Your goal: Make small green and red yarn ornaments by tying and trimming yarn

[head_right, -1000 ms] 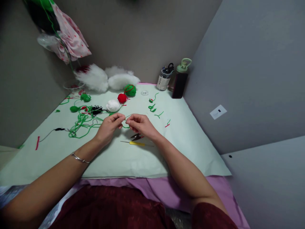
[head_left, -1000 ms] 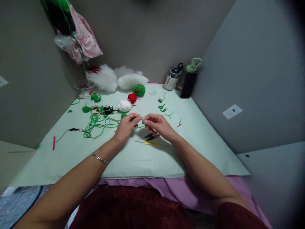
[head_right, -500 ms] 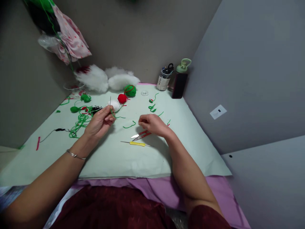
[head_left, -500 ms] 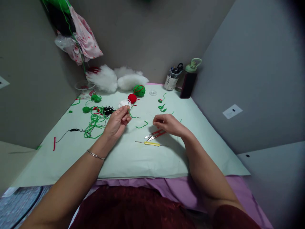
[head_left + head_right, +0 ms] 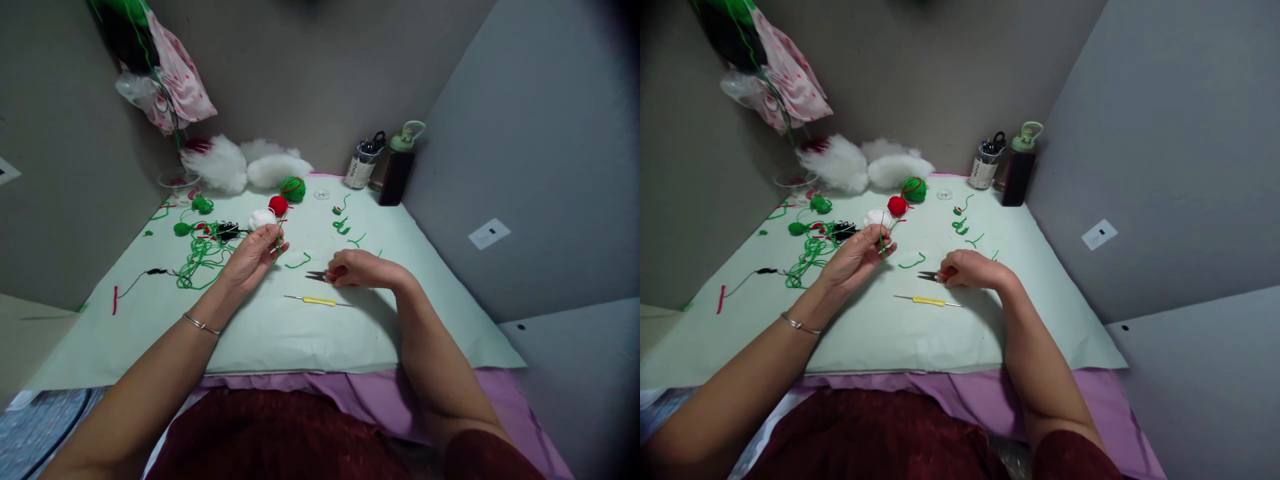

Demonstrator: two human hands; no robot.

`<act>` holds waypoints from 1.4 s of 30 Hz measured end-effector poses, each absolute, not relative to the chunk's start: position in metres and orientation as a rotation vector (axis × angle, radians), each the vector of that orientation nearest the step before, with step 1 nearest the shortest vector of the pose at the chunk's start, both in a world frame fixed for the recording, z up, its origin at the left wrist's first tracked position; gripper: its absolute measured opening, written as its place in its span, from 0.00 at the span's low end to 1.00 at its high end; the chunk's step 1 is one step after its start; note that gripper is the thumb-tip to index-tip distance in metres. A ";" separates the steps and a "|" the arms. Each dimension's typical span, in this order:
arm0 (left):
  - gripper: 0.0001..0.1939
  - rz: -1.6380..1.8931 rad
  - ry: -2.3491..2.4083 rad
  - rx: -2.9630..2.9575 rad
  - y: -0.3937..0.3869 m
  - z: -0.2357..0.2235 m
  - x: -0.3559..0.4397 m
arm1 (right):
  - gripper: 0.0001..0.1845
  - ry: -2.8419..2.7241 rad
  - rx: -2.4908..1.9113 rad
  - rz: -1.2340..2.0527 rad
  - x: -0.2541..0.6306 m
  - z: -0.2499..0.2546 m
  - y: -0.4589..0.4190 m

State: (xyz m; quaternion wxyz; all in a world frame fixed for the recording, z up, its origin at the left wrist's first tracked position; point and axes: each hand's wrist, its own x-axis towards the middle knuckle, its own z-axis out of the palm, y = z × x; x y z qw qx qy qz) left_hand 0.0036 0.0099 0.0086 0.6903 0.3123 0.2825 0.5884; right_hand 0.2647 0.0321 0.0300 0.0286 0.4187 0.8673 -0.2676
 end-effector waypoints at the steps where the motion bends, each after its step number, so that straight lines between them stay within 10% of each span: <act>1: 0.09 1.304 0.619 0.689 0.009 0.010 0.003 | 0.05 2.704 1.299 -0.864 0.266 0.031 0.033; 11: 0.09 1.282 0.550 0.539 0.005 0.069 -0.022 | 0.18 2.903 1.270 -1.789 0.236 0.023 0.030; 25: 0.15 1.322 0.564 0.665 0.012 0.108 -0.023 | 0.20 2.974 1.540 -1.140 0.148 0.033 0.038; 42: 0.06 1.215 0.653 0.688 0.015 0.071 0.001 | 0.21 2.951 1.645 -1.294 0.228 0.038 0.020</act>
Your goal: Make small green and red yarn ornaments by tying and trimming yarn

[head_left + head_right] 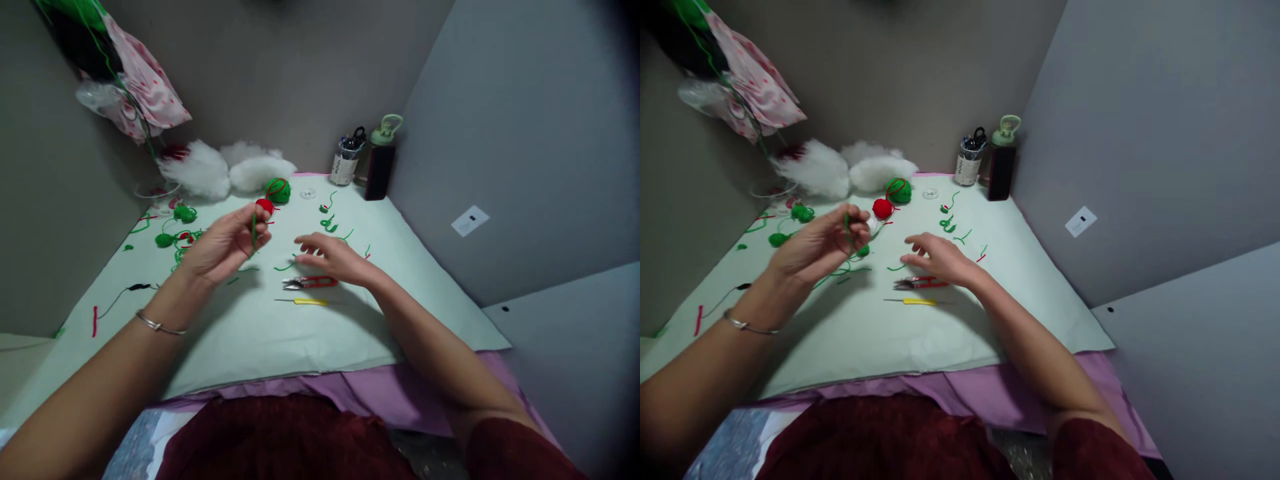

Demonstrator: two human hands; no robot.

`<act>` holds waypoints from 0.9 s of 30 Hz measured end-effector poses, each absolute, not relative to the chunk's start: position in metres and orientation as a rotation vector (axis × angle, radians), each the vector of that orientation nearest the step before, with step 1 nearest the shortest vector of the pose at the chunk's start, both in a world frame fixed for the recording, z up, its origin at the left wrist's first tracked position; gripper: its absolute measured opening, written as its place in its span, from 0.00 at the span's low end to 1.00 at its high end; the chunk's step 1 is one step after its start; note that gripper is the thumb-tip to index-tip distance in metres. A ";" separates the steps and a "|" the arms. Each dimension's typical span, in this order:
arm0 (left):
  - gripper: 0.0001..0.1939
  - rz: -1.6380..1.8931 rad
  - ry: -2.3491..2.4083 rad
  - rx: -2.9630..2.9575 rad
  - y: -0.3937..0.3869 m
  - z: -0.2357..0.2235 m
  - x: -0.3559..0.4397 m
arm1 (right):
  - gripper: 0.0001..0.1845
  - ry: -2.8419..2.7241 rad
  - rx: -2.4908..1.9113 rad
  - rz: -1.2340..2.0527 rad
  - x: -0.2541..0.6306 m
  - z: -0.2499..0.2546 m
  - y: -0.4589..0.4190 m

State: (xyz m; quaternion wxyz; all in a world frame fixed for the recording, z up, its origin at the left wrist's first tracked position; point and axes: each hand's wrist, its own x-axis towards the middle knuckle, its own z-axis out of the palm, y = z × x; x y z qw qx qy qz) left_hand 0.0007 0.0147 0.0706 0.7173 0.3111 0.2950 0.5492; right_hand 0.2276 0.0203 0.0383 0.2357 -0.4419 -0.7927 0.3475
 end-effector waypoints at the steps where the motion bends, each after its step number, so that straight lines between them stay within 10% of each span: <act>1: 0.05 1.185 0.666 0.692 0.014 0.062 0.008 | 0.22 -2.050 -1.134 0.984 0.232 0.038 0.020; 27: 0.18 0.957 0.816 0.950 -0.003 -0.007 0.048 | 0.13 -1.419 -1.023 0.972 0.222 0.016 0.015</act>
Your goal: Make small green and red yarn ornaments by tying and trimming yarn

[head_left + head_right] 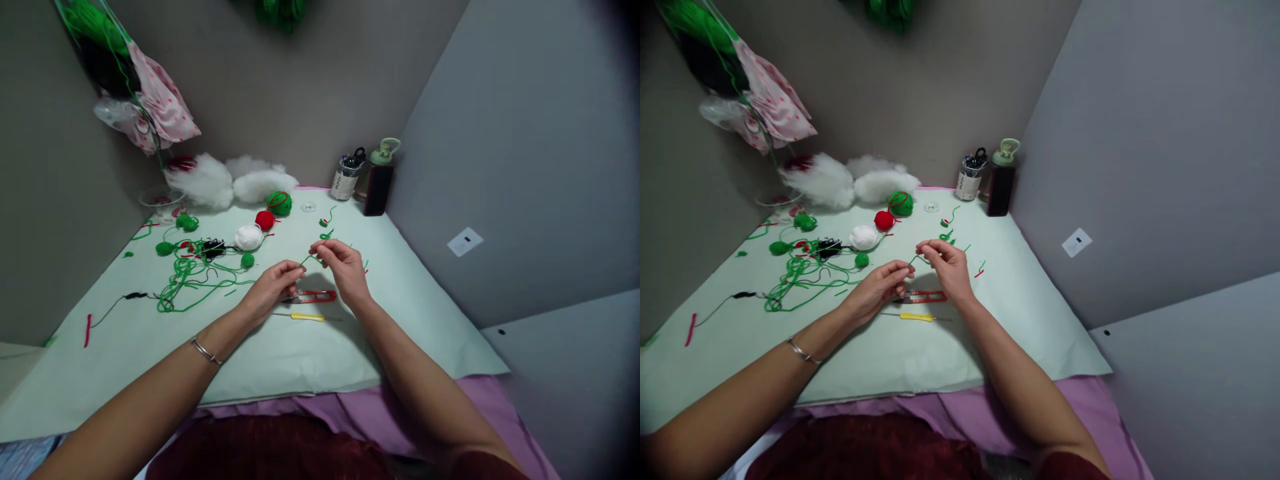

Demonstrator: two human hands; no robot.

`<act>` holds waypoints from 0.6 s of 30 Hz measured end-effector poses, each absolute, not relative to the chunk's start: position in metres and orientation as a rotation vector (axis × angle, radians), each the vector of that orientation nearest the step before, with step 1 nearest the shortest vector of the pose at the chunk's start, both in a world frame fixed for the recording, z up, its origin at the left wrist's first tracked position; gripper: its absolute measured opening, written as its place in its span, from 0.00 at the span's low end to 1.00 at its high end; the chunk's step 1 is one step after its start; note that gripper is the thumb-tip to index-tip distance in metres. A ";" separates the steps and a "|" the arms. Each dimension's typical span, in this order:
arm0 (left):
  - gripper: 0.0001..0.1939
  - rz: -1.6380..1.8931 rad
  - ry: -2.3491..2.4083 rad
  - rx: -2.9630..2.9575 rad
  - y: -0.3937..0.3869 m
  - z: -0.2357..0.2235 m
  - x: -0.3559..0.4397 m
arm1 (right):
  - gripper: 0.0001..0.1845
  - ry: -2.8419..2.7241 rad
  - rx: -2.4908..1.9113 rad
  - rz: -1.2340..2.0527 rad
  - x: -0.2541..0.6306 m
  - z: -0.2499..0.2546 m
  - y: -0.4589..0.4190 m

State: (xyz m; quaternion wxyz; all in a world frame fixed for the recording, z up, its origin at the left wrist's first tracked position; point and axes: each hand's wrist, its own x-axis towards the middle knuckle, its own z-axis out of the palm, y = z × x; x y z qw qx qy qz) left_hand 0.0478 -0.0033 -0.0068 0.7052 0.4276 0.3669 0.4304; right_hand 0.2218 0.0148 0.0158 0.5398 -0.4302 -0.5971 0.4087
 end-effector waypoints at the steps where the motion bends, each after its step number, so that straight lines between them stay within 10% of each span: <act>1: 0.20 0.968 0.804 0.945 -0.004 -0.007 0.049 | 0.13 -1.490 -1.014 0.936 0.221 0.016 0.013; 18: 0.17 0.677 0.690 1.183 -0.014 -0.003 0.051 | 0.16 -1.127 -0.844 1.542 0.241 0.042 0.005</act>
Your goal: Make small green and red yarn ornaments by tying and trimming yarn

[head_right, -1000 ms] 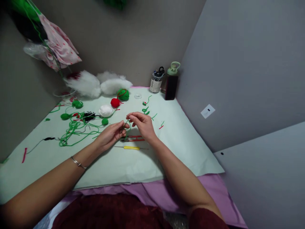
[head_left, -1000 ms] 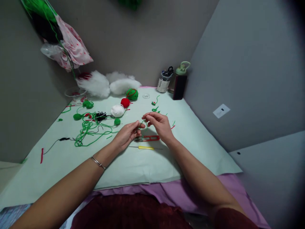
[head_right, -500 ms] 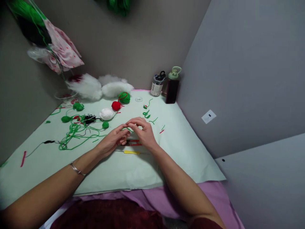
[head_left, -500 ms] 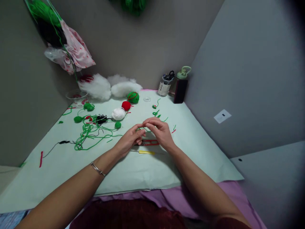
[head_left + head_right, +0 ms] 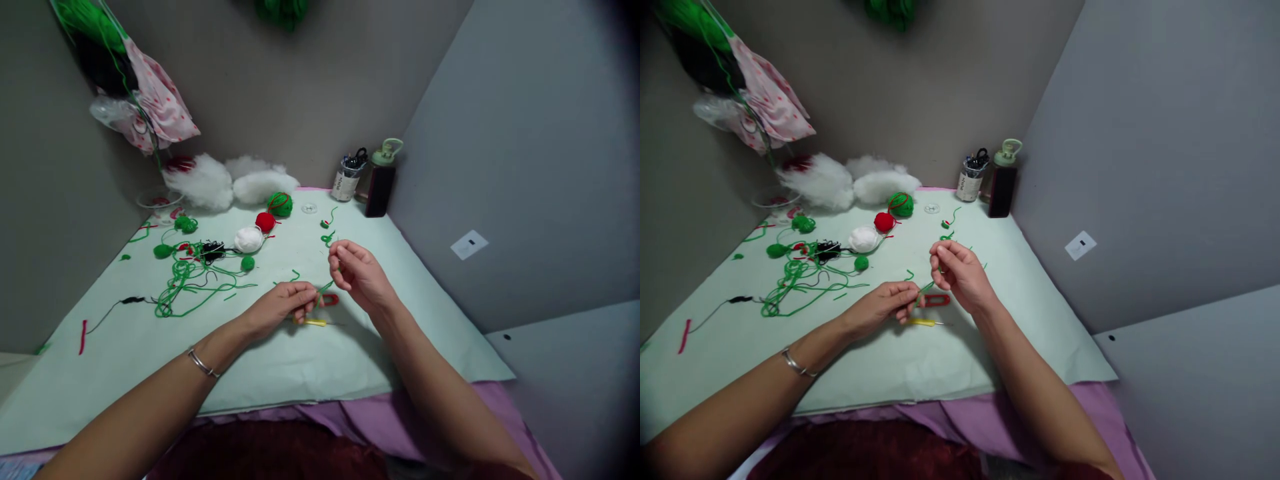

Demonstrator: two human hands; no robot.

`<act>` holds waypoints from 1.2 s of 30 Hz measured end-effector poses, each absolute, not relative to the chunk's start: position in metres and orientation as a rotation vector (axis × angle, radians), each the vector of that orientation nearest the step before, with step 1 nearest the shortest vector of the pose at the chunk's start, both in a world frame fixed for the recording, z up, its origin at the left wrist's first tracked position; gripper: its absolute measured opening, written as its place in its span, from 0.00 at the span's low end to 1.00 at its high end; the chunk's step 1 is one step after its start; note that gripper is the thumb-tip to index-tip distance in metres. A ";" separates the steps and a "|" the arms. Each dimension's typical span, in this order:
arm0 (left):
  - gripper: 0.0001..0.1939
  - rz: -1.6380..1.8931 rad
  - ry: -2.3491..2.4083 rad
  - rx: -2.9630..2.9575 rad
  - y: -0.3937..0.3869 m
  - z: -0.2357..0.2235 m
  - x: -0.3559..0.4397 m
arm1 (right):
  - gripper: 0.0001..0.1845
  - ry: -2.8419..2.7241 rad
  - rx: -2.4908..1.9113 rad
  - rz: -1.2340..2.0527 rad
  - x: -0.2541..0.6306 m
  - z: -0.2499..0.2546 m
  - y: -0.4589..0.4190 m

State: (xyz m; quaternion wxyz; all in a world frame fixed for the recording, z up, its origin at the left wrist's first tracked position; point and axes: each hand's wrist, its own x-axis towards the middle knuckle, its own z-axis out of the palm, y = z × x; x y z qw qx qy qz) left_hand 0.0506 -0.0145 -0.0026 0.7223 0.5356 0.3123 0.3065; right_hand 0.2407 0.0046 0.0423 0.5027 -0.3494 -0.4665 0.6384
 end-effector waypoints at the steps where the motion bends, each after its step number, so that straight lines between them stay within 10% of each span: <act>1: 0.17 0.664 0.694 1.204 -0.015 -0.003 0.051 | 0.16 -1.116 -0.849 1.539 0.243 0.047 0.003; 22: 0.12 0.555 0.659 1.292 -0.020 -0.004 0.053 | 0.12 -2.073 -1.851 0.087 0.272 0.030 0.161; 36: 0.12 0.938 0.873 1.313 -0.011 0.007 0.042 | 0.16 -2.113 -1.664 0.208 0.243 0.035 0.134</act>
